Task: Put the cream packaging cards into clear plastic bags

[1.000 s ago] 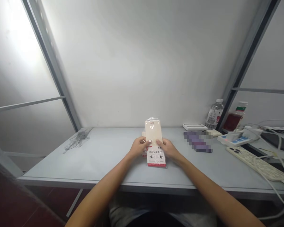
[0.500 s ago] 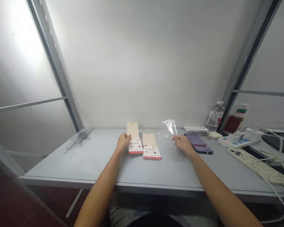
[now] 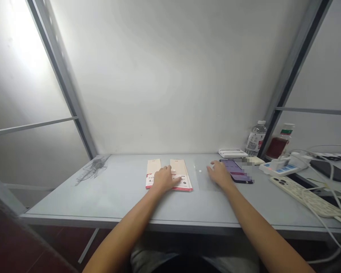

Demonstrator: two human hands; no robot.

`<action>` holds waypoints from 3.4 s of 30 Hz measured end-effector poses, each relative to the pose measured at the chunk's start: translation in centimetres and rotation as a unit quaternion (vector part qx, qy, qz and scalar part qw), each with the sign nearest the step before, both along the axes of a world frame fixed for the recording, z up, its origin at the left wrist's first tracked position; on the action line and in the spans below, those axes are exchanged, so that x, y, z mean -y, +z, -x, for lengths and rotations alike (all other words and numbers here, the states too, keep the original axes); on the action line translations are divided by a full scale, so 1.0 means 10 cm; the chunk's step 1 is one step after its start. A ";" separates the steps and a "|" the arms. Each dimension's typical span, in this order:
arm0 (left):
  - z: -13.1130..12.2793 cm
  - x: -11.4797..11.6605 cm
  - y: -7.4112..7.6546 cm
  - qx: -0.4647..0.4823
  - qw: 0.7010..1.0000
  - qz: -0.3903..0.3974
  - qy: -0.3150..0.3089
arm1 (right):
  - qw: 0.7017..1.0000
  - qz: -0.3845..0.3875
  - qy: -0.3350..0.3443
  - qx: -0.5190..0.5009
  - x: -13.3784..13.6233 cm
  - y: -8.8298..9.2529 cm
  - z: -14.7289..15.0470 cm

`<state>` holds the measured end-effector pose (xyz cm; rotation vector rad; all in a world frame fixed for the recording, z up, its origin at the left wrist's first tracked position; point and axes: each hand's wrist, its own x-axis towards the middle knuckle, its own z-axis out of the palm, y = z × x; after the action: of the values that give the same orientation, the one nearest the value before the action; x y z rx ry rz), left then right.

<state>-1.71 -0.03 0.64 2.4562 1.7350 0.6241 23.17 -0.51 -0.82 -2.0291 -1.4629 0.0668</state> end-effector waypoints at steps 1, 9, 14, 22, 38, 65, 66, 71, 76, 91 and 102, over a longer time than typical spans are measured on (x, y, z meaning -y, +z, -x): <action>-0.05 0.02 -0.01 -0.026 1.000 0.002 -0.009 | 0.998 -0.035 0.018 -0.040 0.01 0.03 0.02; -0.01 0.00 0.02 -0.092 0.996 0.002 -0.002 | 0.941 -0.106 0.212 -0.240 0.17 0.15 0.33; -0.05 0.04 0.00 -0.019 0.996 -0.077 -0.050 | 0.918 -0.069 0.257 -0.294 0.23 0.16 0.52; -0.13 0.13 -0.08 0.065 0.975 -0.146 -0.151 | 0.841 0.030 0.358 -0.405 0.30 0.11 0.70; -0.13 0.15 -0.03 -0.109 0.965 -0.122 -0.206 | 0.859 0.030 0.426 -0.283 0.31 0.07 0.59; -0.18 0.18 -0.06 0.033 0.990 -0.069 -0.118 | 0.835 0.037 0.483 -0.263 0.35 0.07 0.63; -0.18 0.19 -0.06 0.040 0.990 -0.065 -0.117 | 0.835 0.036 0.484 -0.261 0.35 0.07 0.64; -0.20 0.20 -0.04 0.069 0.991 -0.039 -0.107 | 0.837 0.038 0.481 -0.257 0.34 0.07 0.65; -0.20 0.20 -0.05 0.089 0.990 -0.031 -0.102 | 0.835 0.046 0.479 -0.268 0.35 0.06 0.65; -0.07 0.17 0.05 0.092 0.972 -0.003 -0.215 | 0.838 0.051 0.454 -0.297 0.35 0.08 0.62; -0.04 0.16 0.06 0.082 0.972 0.040 -0.215 | 0.840 0.045 0.480 -0.250 0.40 0.10 0.66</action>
<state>-1.30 -1.60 1.21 2.5219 1.0937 0.6658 16.59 -4.47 0.23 -1.0015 -1.9525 1.0063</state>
